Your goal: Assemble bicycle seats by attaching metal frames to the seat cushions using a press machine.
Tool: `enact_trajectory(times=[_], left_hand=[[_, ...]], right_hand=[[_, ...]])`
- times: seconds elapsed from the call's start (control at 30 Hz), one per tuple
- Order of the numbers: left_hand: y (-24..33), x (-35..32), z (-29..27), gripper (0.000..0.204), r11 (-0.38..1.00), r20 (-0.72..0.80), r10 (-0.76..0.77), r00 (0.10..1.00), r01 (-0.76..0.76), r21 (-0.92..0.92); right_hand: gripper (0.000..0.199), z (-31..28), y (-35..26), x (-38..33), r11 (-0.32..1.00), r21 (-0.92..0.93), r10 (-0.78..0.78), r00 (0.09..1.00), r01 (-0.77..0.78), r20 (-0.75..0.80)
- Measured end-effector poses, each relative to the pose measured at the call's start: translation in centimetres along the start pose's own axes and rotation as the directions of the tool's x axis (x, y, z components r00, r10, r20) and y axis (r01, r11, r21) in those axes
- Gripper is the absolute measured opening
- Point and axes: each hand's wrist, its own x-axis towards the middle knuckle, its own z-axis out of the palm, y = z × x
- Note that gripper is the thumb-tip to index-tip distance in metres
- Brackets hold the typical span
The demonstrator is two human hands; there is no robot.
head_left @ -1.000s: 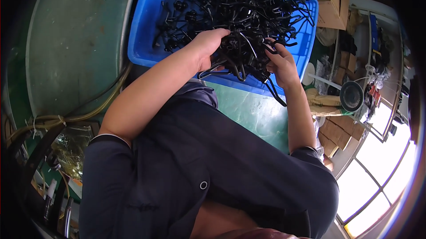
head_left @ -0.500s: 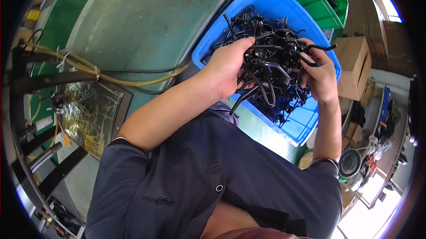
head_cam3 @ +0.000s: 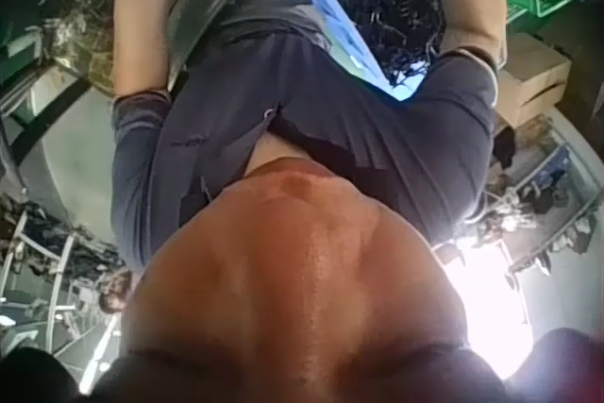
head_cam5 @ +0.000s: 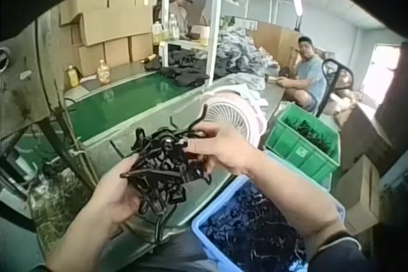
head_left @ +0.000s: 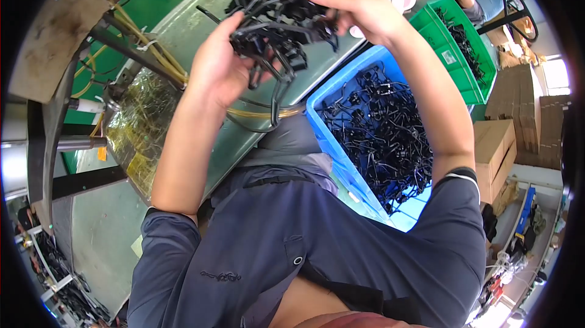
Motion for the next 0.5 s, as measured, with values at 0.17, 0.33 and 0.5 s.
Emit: enact_trajectory(times=[0.17, 0.33, 0.5], left_hand=[[2.5, -1.6, -4.2, 0.067, 0.846, -0.242, 0.189, 0.952, -0.033, 0.532], [0.3, -5.1, -8.3, 0.066, 0.095, -0.039, 0.552, 0.833, -0.016, 0.995], [-1.9, -2.6, -7.8, 0.046, -0.106, 0.185, 0.66, 0.728, -0.153, 0.983]], right_hand=[[0.063, 2.4, 2.2, 7.6, 0.989, -0.132, 0.059, 0.995, -0.068, -0.075], [0.06, -0.4, 4.9, 1.3, 0.734, -0.677, -0.094, 0.995, 0.042, -0.04], [0.05, -4.1, 11.4, -11.1, 0.874, -0.482, -0.051, 0.975, -0.061, -0.216]])
